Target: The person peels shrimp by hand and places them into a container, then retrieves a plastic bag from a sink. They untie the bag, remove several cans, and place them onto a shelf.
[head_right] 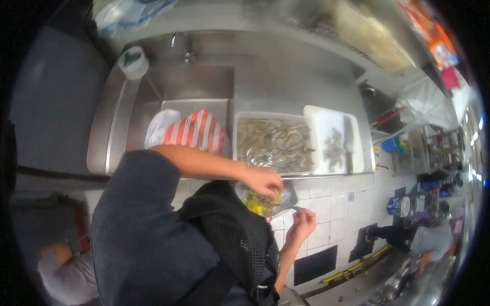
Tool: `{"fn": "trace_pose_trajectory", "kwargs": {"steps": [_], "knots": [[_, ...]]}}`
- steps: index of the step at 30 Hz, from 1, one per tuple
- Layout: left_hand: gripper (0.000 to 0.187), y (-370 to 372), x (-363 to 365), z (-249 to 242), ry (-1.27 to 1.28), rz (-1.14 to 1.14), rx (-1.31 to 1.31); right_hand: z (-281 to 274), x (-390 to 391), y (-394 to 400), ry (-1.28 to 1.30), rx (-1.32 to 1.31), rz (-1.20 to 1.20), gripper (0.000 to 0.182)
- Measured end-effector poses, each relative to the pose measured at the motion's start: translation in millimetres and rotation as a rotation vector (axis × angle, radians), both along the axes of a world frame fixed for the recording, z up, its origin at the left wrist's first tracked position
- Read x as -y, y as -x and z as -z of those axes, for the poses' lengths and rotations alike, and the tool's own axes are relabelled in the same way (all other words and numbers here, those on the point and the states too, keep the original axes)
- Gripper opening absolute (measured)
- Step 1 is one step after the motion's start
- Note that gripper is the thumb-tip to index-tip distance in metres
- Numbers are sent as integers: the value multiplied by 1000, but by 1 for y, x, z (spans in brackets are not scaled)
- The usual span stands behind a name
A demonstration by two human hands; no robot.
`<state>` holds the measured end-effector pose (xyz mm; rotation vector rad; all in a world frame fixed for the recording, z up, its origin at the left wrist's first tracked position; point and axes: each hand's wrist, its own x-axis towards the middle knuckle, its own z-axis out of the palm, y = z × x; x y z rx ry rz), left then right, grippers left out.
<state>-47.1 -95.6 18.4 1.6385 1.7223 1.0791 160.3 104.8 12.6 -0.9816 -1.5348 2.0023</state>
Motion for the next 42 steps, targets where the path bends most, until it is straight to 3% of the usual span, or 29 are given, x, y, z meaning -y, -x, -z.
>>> {"fn": "trace_pose_trajectory", "kwargs": {"steps": [3,4,6,12,16,23,25,27,33,35,37,39,42], "knots": [[35,-57,-31,-5,-401,-99,-11,-21,12,2,19,-21,-9,13],[35,-67,-40,-8,-411,-110,-1,-29,13,4,-3,-39,-25,13],[29,-71,-52,-12,-177,-189,171,-33,12,11,-21,-100,-56,15],[23,-79,-79,19,-79,-416,383,-26,7,6,-13,-96,-20,18],[22,-91,-82,25,-4,-428,402,-18,-2,-9,8,-70,27,18],[25,-84,-100,68,-33,-522,332,-18,-13,-16,11,-72,136,21],[20,-82,-94,64,-94,-639,260,-18,-12,-15,1,-67,255,26],[21,-82,-91,64,3,-565,184,-12,-13,-17,-6,-51,281,27],[42,-77,-71,37,81,-511,50,-1,-6,-18,-13,6,313,27],[40,-58,-51,11,-169,-487,40,1,-2,-13,16,24,299,27],[35,-37,-24,-15,-205,-516,50,9,-2,-7,34,-9,279,26],[29,-14,0,-25,-414,-713,-55,5,4,5,34,-18,255,25],[22,24,50,-35,-522,-1057,6,0,16,26,19,-38,209,23]]}}
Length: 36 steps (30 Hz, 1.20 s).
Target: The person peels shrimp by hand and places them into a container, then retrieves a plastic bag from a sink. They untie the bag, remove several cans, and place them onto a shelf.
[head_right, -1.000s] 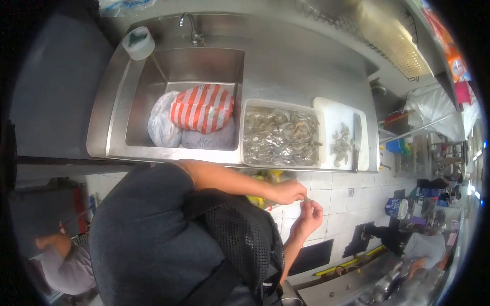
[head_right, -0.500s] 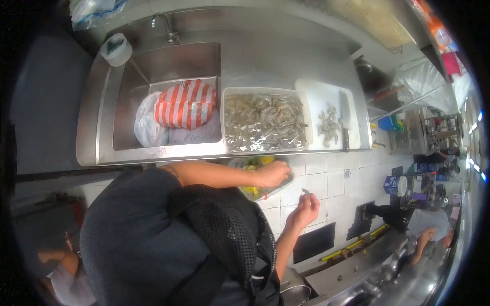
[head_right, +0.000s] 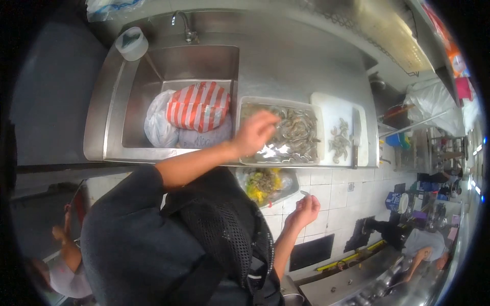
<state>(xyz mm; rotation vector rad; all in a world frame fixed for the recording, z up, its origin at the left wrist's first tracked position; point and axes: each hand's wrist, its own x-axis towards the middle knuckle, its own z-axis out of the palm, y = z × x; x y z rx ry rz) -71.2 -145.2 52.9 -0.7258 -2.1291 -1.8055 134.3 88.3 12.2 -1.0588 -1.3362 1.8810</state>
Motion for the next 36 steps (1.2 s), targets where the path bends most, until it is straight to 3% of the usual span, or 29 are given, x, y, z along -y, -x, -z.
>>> {"fn": "trace_pose_trajectory", "kwargs": {"steps": [3,5,7,8,9,11,18,20,24,26,29,36], "knots": [[19,61,49,43,-82,-432,3,-4,3,23,-39,-1,-44,20],[20,101,83,104,-219,-591,247,-10,10,40,-65,5,-65,20],[24,128,125,169,220,-678,223,-26,23,59,-85,44,-90,19],[32,132,138,186,439,-595,335,-29,26,66,-94,49,-91,19],[32,134,144,194,431,-595,343,-32,29,73,-110,64,-109,19],[39,138,150,210,890,-391,510,-39,35,89,-138,82,-136,19],[49,159,124,300,1283,-168,485,-33,57,130,-142,171,-216,18],[46,161,113,310,1380,-293,347,-27,64,137,-121,165,-249,17],[38,177,107,293,1466,-164,410,-16,77,144,-93,158,-297,16],[31,191,100,308,1366,-202,545,-15,80,144,-96,165,-303,16],[30,190,94,315,1297,-344,516,-17,82,144,-108,178,-301,16],[28,207,100,297,1161,-245,637,-21,70,128,-115,228,-272,16]]}}
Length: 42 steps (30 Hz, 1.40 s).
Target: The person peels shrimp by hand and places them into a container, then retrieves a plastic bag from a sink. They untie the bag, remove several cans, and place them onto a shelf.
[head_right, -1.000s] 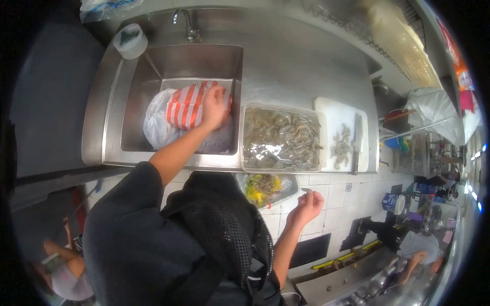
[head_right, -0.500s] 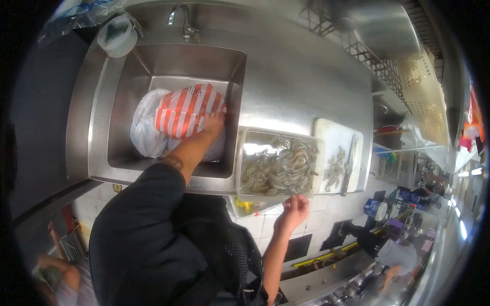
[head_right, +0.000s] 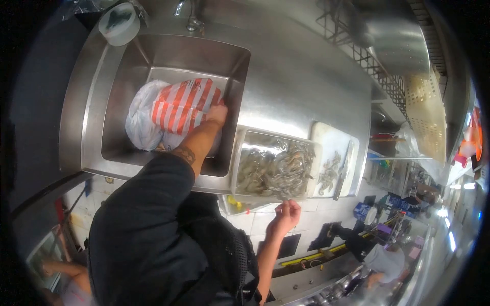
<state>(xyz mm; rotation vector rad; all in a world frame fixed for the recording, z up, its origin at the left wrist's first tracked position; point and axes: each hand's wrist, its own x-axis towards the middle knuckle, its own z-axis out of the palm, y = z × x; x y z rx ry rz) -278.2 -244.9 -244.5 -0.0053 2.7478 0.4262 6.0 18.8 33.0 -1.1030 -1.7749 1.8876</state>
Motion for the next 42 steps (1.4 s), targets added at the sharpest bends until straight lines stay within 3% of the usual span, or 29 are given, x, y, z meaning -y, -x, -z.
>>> {"fn": "trace_pose_trajectory", "kwargs": {"steps": [2,3,5,6,8,9,10,13,15,16,17,19,20,23,25,28,29,30,31,33,37,39,40,42], "knots": [[27,2,7,6,-137,-265,-101,2,0,0,-2,6,16,16],[27,2,9,7,-134,-263,-103,3,-1,-1,5,3,13,18],[29,5,17,7,-346,-749,-163,10,0,2,20,-3,10,20],[29,14,25,24,-343,-740,-167,16,2,6,31,-5,0,20],[32,23,33,41,-575,-874,95,22,4,6,19,6,-7,19],[33,22,36,27,-689,-909,236,27,4,12,2,14,-14,18],[34,10,49,-22,-823,-889,380,33,2,16,-28,4,-32,17],[36,-7,74,-16,-945,-1072,264,31,7,35,-13,-62,-116,21],[36,-18,98,-17,-1171,-1315,170,23,15,42,-92,-15,-129,24],[35,-18,122,22,-1355,-1328,216,19,18,45,-188,34,-133,27],[35,-23,147,24,-1351,-1338,200,21,17,44,-178,31,-147,27],[34,-31,179,19,-1760,-1240,285,26,11,35,-222,33,-122,32],[36,-47,173,-76,-1725,-1265,219,27,9,30,-289,44,-109,28],[41,-54,212,-77,-1834,-1126,299,43,-10,8,-342,10,-159,25],[47,-77,216,-144,-1728,-1299,487,36,-12,-2,-409,22,-154,22],[43,-98,228,-145,-1710,-1267,324,83,-32,-2,-390,-130,-143,18],[42,-105,224,-146,-1713,-1289,290,69,-26,7,-445,-82,-105,19],[41,-117,217,-150,-1724,-1317,268,77,-24,6,-336,-173,-76,17],[40,-122,232,-78,-1858,-1131,301,71,-22,10,-349,-167,-26,16],[39,-145,199,-134,-1876,-1210,324,73,-26,10,-314,-160,-32,16],[33,-170,163,-148,-1988,-1230,360,82,-36,4,-293,-223,-92,17],[34,-177,143,-161,-1737,-1364,196,96,-53,2,-221,-226,-187,21],[34,-184,135,-153,-1773,-1388,184,90,-56,-3,-209,-249,-214,22],[35,-187,129,-124,-1340,-1377,-8,74,-54,-11,-174,-281,-290,25]]}}
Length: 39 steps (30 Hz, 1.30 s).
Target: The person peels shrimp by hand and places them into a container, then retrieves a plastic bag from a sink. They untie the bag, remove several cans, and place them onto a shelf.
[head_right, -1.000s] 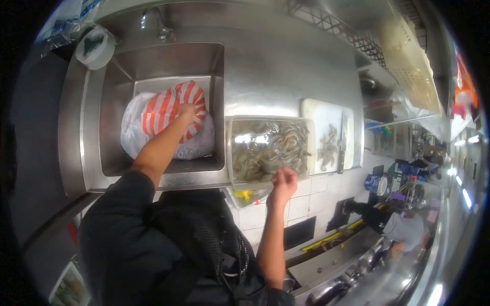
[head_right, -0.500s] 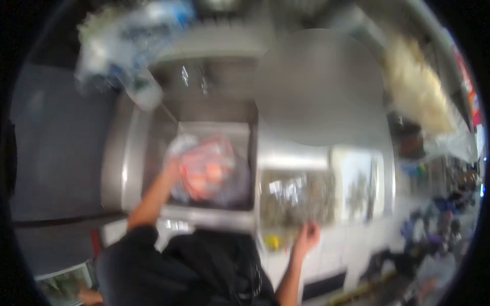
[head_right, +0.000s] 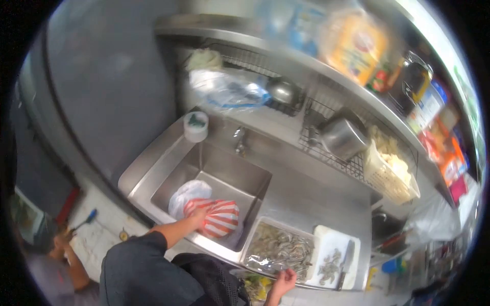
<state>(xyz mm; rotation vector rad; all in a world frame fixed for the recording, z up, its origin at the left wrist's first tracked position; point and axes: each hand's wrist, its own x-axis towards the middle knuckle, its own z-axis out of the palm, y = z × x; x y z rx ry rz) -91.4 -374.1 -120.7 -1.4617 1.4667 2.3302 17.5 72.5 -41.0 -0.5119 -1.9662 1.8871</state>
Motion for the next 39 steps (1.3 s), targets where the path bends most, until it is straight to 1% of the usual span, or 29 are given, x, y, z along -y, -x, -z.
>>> {"fn": "trace_pose_trajectory", "kwargs": {"steps": [2,3,5,7,9,11,12,13,14,15,16,17,19,20,21,23,25,26,27,28,30,31,33,34,35,36,37,38,39], "knots": [[38,19,-8,80,322,70,98,-14,7,-12,19,4,-44,24],[38,18,-7,102,120,63,-42,-18,3,-18,53,7,-35,23],[38,23,-32,100,490,176,156,-12,-3,-33,-96,-23,-111,19],[39,22,-27,121,376,103,12,-53,16,-60,-33,45,-142,15],[40,24,-16,142,-26,53,-173,-47,17,-81,-22,25,-202,13],[39,19,-16,127,-14,4,-147,-60,37,-96,-25,95,-222,15],[39,24,-16,138,-27,9,-103,-56,46,-97,58,129,-239,17],[40,28,-14,151,-36,12,-59,-73,68,-94,99,163,-288,19],[41,26,-19,140,-41,2,-30,-61,80,-85,165,147,-360,24],[42,23,-22,120,-41,-8,-4,-67,100,-72,130,185,-452,32],[41,23,-21,117,-83,-10,-5,-83,130,-56,136,227,-487,39],[41,18,-22,108,-92,1,15,-83,153,-39,204,240,-533,47],[37,17,-15,66,-329,-81,-59,-67,200,-1,297,276,-575,59],[33,21,-7,34,-245,-39,-24,-56,223,18,363,353,-525,63],[33,26,13,22,-245,-39,-1,-42,244,36,430,433,-468,66],[34,38,55,9,-691,-56,-184,0,276,66,404,602,-336,72],[34,45,109,-18,-799,48,-276,88,288,90,391,615,-356,72],[30,43,139,-14,-701,6,-152,116,300,102,408,598,-392,73],[28,38,167,-9,-598,-28,-32,127,318,117,251,744,-385,74],[28,36,200,8,-571,31,39,112,349,144,368,895,-509,72],[29,23,239,39,-447,-111,-3,103,383,171,452,880,-607,53],[29,18,240,26,-428,-89,17,126,392,175,484,883,-588,53],[21,9,230,1,-503,-105,-14,164,406,189,286,672,-608,43],[23,2,237,15,-549,-100,-28,140,409,193,272,679,-573,39],[25,-8,245,30,-593,-94,-41,142,408,195,292,669,-557,39],[29,-13,244,15,-563,-71,-31,148,401,197,276,619,-638,33],[32,-15,243,8,-498,20,-57,149,395,205,251,556,-709,27],[36,-18,243,2,-429,108,-83,139,393,209,163,480,-698,17],[39,-23,248,3,-317,256,-138,145,394,211,42,528,-658,12]]}}
